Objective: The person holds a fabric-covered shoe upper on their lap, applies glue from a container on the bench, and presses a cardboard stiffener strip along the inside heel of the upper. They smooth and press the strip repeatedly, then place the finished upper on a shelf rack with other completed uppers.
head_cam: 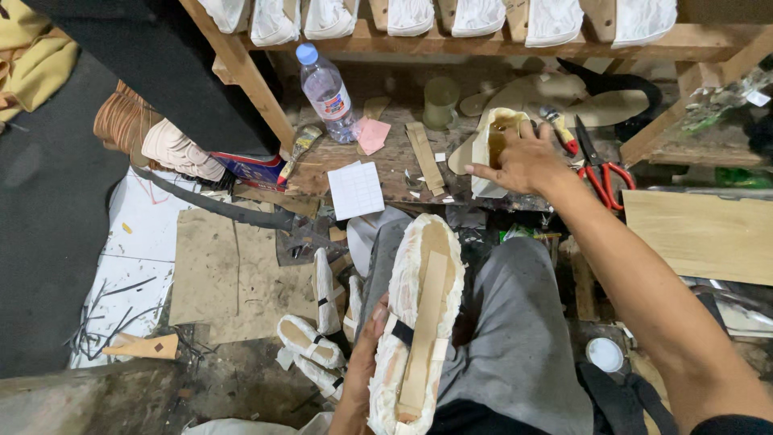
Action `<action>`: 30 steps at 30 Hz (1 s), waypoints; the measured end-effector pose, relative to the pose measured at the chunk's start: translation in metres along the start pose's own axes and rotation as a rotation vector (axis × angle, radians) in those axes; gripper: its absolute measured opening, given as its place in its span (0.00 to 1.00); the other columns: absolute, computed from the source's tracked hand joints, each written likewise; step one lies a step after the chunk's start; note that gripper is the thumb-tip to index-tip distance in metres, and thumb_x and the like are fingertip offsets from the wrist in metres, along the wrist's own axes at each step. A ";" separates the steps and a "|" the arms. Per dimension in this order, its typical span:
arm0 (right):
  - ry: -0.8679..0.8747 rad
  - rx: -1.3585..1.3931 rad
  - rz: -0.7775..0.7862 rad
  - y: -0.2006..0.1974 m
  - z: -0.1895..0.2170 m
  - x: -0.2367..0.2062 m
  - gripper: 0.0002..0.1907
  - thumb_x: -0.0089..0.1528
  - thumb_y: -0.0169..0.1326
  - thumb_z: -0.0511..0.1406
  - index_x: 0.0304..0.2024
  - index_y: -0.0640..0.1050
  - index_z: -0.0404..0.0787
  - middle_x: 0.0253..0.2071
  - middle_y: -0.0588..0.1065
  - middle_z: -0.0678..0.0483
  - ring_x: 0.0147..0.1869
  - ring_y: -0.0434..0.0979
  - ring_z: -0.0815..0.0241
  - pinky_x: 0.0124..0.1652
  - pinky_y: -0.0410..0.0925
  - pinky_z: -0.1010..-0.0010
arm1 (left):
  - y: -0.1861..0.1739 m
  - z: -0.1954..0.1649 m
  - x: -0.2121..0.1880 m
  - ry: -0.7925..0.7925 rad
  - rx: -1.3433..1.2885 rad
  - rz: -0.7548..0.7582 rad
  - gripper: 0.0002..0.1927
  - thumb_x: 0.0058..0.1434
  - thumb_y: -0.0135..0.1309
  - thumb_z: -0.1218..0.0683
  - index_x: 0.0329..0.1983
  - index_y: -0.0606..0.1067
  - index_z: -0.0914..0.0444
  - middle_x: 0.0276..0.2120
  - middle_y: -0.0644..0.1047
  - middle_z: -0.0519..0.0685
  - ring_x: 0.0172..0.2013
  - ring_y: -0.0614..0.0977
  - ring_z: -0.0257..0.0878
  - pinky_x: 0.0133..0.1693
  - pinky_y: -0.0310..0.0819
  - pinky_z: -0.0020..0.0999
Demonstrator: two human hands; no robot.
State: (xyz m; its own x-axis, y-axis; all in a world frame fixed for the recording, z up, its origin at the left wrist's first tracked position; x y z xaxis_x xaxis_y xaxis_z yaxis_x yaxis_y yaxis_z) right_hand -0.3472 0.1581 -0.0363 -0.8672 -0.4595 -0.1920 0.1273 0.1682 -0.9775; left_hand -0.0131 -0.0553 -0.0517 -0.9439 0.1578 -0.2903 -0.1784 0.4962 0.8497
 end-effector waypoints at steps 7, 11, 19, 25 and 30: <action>0.000 0.135 -0.258 -0.037 -0.001 -0.044 0.36 0.72 0.40 0.56 0.32 0.85 0.37 0.41 0.77 0.48 0.59 0.66 0.47 0.66 0.45 0.41 | 0.012 -0.028 0.020 0.115 0.151 -0.098 0.36 0.64 0.49 0.46 0.71 0.58 0.66 0.58 0.75 0.59 0.52 0.82 0.47 0.51 0.80 0.43; -0.248 0.820 -0.540 -0.062 0.040 -0.127 0.35 0.75 0.33 0.52 0.33 0.82 0.37 0.40 0.73 0.49 0.54 0.66 0.53 0.61 0.55 0.55 | 0.016 -0.034 0.039 0.217 0.216 -0.078 0.39 0.63 0.54 0.48 0.73 0.58 0.70 0.61 0.74 0.58 0.56 0.79 0.45 0.57 0.74 0.40; -0.428 1.266 -0.563 -0.054 0.126 -0.224 0.43 0.74 0.26 0.60 0.52 0.82 0.36 0.42 0.68 0.48 0.54 0.61 0.50 0.60 0.62 0.56 | 0.048 -0.030 0.031 0.284 0.292 0.007 0.40 0.62 0.56 0.51 0.74 0.59 0.71 0.67 0.70 0.56 0.63 0.73 0.43 0.64 0.66 0.37; -0.493 0.802 -0.744 -0.065 0.124 -0.250 0.40 0.72 0.23 0.58 0.52 0.84 0.47 0.36 0.68 0.56 0.48 0.60 0.52 0.58 0.55 0.53 | 0.069 -0.023 0.007 0.275 0.331 0.023 0.40 0.61 0.56 0.51 0.74 0.59 0.70 0.67 0.69 0.57 0.63 0.73 0.43 0.65 0.65 0.37; -0.502 0.665 -0.829 -0.077 0.126 -0.264 0.37 0.73 0.27 0.58 0.52 0.84 0.46 0.37 0.70 0.54 0.48 0.60 0.50 0.57 0.52 0.52 | 0.077 -0.018 -0.011 0.296 0.368 0.057 0.40 0.61 0.56 0.51 0.74 0.60 0.70 0.67 0.69 0.58 0.64 0.73 0.43 0.65 0.65 0.38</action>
State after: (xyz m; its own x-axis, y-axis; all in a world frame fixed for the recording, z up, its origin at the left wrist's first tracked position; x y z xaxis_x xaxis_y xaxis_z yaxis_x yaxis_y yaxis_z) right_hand -0.0672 0.1564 0.0786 -0.5350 -0.5314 0.6569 -0.0319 -0.7642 -0.6442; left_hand -0.0211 -0.0342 0.0247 -0.9975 -0.0305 -0.0644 -0.0645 0.7719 0.6324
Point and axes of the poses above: each hand's wrist, its own x-axis towards the middle knuckle, its own y-axis out of the palm, z = x × y, the point moved 2 cm from there along x, towards the middle knuckle
